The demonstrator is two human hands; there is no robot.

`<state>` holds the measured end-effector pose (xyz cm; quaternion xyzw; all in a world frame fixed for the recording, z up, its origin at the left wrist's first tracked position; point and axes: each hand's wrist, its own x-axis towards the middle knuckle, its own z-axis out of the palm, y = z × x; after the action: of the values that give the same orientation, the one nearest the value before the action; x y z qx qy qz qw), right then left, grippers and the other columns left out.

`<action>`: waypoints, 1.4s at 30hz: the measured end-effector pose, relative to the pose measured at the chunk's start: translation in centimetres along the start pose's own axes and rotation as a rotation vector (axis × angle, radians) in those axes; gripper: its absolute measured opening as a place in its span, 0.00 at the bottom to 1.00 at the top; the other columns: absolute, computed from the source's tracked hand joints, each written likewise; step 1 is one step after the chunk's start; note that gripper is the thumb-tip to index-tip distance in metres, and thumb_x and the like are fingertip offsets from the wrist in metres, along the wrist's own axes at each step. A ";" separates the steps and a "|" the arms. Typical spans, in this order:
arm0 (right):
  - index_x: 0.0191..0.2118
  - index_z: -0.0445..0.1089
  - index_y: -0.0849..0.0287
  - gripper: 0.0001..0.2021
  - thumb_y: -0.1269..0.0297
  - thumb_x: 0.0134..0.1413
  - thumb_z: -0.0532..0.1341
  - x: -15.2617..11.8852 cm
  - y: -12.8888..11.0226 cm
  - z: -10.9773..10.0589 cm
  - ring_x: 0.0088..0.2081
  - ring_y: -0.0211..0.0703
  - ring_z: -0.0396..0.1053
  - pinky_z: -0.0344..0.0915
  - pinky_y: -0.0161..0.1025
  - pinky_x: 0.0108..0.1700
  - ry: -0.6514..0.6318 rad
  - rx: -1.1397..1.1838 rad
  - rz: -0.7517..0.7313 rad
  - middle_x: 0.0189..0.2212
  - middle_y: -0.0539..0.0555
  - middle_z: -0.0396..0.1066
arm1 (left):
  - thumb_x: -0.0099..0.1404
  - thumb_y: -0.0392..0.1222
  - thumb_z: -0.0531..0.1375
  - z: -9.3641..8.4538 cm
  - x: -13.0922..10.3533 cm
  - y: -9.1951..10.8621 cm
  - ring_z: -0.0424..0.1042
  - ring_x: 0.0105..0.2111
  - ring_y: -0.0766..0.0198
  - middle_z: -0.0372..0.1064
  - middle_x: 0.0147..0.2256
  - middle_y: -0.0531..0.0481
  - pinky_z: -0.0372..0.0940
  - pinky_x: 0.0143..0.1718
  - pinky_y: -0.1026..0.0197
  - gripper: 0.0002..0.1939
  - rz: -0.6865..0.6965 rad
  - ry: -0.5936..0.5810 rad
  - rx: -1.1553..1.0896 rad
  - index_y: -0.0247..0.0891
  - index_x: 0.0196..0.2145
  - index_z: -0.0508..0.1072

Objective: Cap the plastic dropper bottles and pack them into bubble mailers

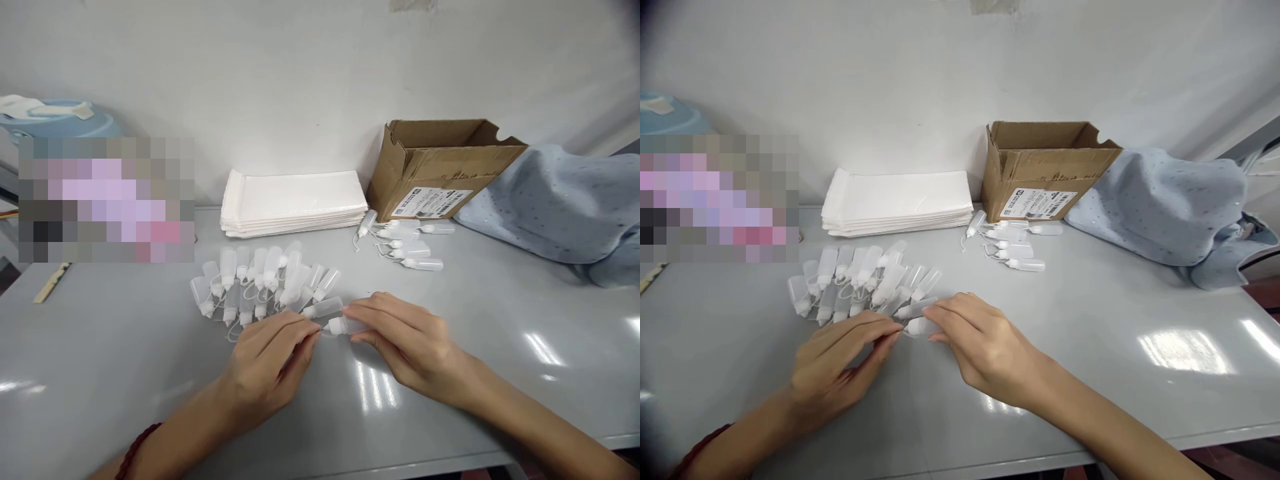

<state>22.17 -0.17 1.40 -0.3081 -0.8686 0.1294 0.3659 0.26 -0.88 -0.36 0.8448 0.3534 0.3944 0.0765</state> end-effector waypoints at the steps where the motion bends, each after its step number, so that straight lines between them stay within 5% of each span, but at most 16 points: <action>1: 0.48 0.66 0.65 0.12 0.78 0.58 0.55 0.0 0.0 0.1 0.39 0.45 0.73 0.73 0.44 0.41 0.007 -0.012 -0.009 0.36 0.59 0.74 | 0.63 0.29 0.57 0.0 -0.1 0.0 0.72 0.29 0.65 0.72 0.29 0.51 0.69 0.29 0.64 0.08 0.001 -0.002 0.002 0.38 0.39 0.69; 17: 0.48 0.64 0.70 0.17 0.86 0.52 0.54 -0.1 -0.2 0.9 0.33 0.45 0.67 0.68 0.42 0.28 0.076 -0.124 -0.149 0.36 0.64 0.73 | 0.64 0.27 0.54 0.1 0.1 0.2 0.70 0.28 0.67 0.70 0.29 0.50 0.67 0.29 0.66 0.07 0.016 -0.041 -0.086 0.34 0.37 0.69; 23: 0.49 0.63 0.71 0.15 0.83 0.55 0.55 0.2 0.1 0.4 0.40 0.47 0.68 0.71 0.44 0.38 -0.054 -0.101 -0.108 0.39 0.64 0.71 | 0.63 0.29 0.56 -0.2 0.4 0.3 0.72 0.28 0.66 0.71 0.29 0.50 0.66 0.30 0.65 0.05 0.047 0.009 0.024 0.34 0.34 0.69; 26: 0.53 0.61 0.71 0.16 0.75 0.58 0.57 0.5 1.3 -0.4 0.47 0.51 0.67 0.69 0.47 0.47 -0.067 -0.183 -0.011 0.45 0.67 0.68 | 0.60 0.27 0.58 -1.0 0.8 -0.3 0.69 0.25 0.68 0.70 0.25 0.52 0.64 0.28 0.67 0.04 0.054 0.120 0.143 0.34 0.32 0.70; 31: 0.52 0.62 0.66 0.16 0.73 0.57 0.59 0.5 4.3 -1.9 0.47 0.54 0.67 0.67 0.50 0.48 0.097 -0.417 0.032 0.45 0.67 0.68 | 0.57 0.27 0.60 -2.2 1.4 -1.9 0.61 0.18 0.71 0.63 0.18 0.56 0.57 0.21 0.67 0.06 0.037 0.299 0.474 0.34 0.26 0.68; 37: 0.50 0.62 0.64 0.13 0.71 0.59 0.55 -0.2 7.4 -1.7 0.45 0.54 0.67 0.67 0.48 0.43 0.050 -0.597 0.102 0.45 0.66 0.67 | 0.58 0.31 0.59 -2.1 1.2 -2.1 0.58 0.17 0.69 0.59 0.16 0.56 0.54 0.20 0.64 0.11 0.031 0.107 0.566 0.36 0.20 0.63; 42: 0.49 0.64 0.65 0.12 0.73 0.59 0.53 0.4 9.5 -1.0 0.45 0.53 0.65 0.64 0.46 0.41 -0.054 -0.669 0.102 0.45 0.65 0.68 | 0.60 0.33 0.59 -2.3 1.0 -1.9 0.56 0.16 0.70 0.58 0.15 0.56 0.53 0.20 0.64 0.14 -0.020 0.110 0.517 0.36 0.18 0.63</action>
<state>26.81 7.43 -1.98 -0.4504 -0.8558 -0.1366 0.2145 -1.99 0.81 1.07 0.8100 0.4544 0.3357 -0.1575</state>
